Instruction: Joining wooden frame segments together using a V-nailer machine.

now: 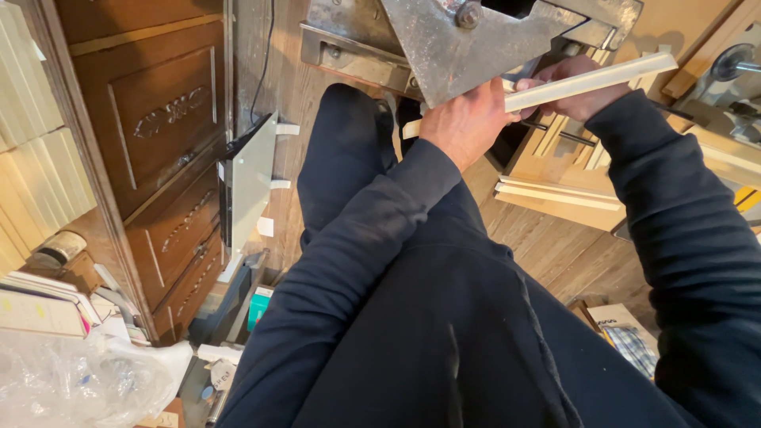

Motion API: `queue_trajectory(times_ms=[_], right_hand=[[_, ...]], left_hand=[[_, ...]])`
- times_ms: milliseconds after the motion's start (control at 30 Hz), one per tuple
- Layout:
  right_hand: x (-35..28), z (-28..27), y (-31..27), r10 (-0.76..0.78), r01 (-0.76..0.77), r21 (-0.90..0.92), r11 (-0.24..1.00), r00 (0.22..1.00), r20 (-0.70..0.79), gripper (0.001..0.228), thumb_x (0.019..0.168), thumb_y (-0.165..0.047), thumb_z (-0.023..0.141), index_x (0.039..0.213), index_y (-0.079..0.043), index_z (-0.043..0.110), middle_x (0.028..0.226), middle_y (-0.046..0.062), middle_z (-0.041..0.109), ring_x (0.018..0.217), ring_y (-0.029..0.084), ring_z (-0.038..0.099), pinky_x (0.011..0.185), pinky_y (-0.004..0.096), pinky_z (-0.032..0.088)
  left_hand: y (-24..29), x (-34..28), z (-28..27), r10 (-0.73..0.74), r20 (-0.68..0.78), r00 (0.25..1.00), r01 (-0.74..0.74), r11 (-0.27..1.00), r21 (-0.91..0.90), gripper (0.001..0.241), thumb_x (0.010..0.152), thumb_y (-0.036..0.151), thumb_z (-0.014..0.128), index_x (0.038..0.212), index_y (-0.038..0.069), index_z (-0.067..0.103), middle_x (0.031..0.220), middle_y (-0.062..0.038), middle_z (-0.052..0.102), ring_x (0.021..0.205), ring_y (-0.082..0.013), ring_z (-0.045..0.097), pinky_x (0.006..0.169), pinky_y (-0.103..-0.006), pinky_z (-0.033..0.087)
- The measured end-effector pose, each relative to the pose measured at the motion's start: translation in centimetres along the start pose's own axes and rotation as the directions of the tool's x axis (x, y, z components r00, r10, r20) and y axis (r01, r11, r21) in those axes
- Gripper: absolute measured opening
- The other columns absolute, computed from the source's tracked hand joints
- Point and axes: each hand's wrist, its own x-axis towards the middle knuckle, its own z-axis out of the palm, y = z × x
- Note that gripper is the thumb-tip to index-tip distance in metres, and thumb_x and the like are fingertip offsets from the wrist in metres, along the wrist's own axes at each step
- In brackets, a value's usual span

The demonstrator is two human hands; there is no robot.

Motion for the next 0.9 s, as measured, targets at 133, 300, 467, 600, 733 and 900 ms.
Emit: queue_trajectory(times_ms=[133,300,467,600,733,900], right_hand=[[-0.5,0.3,-0.3,-0.042,0.040,-0.139,0.989,0.999,-0.013,0.038,0.102,-0.037,0.071,0.102,0.000,0.079,0.087,0.010,0.076,0.078,0.017,0.070,0.071,0.032,0.056],[-0.2,0.5,0.5,0.023,-0.022,0.079,0.997,1.000,-0.013,0.040,0.102,-0.039,0.071,0.104,0.000,0.077,0.088,0.010,0.075,0.078,0.017,0.068,0.069,0.033,0.056],[0.6,0.3,0.6,-0.074,0.075,0.048,0.996,0.997,-0.011,0.041,0.104,-0.040,0.069,0.103,0.000,0.077,0.088,0.009,0.076,0.080,0.016,0.070,0.073,0.031,0.057],[-0.4,1.5,1.8,0.019,-0.022,0.180,0.984,1.000,0.015,0.039,0.102,-0.038,0.070,0.105,0.001,0.076,0.091,0.009,0.076,0.082,0.015,0.071,0.075,0.031,0.058],[-0.9,1.3,0.4,-0.004,0.004,-0.001,1.000,1.000,0.013,0.038,0.104,-0.034,0.069,0.105,0.003,0.077,0.090,0.013,0.077,0.082,0.018,0.072,0.076,0.034,0.057],[-1.7,0.6,-0.8,-0.076,0.077,0.031,0.997,0.997,-0.024,0.032,0.106,-0.032,0.066,0.108,-0.003,0.078,0.090,0.009,0.078,0.082,0.016,0.074,0.077,0.033,0.058]], left_hand=[[-0.2,-0.4,0.4,0.008,-0.005,1.000,-0.008,1.000,-0.001,0.059,0.084,0.055,0.074,0.108,0.001,0.064,0.096,-0.012,0.066,0.074,-0.0288,0.075,0.059,-0.0418,0.060],[-0.4,-0.3,0.9,0.003,-0.030,1.000,-0.005,0.999,-0.045,0.055,0.083,0.052,0.076,0.106,0.003,0.065,0.096,-0.013,0.066,0.071,-0.0311,0.074,0.059,-0.0440,0.060],[-1.2,0.1,1.3,0.056,-0.100,0.993,-0.062,0.996,-0.056,0.058,0.082,0.051,0.077,0.110,0.002,0.064,0.103,-0.014,0.064,0.077,-0.0318,0.075,0.068,-0.0445,0.061],[-0.1,-1.2,0.3,0.019,0.011,1.000,-0.018,0.996,-0.083,0.056,0.081,0.050,0.078,0.105,0.000,0.065,0.118,-0.018,0.061,0.065,-0.0337,0.073,0.057,-0.0459,0.059],[-0.3,-0.7,0.2,0.029,0.022,0.999,-0.029,0.999,-0.014,0.058,0.082,0.050,0.078,0.106,0.000,0.064,0.129,-0.024,0.055,0.059,-0.0347,0.072,0.053,-0.0472,0.058],[0.1,-0.7,0.2,0.019,0.031,0.999,-0.018,1.000,-0.015,0.058,0.084,0.054,0.076,0.105,0.001,0.062,0.128,-0.019,0.058,0.063,-0.0330,0.073,0.055,-0.0460,0.058]])
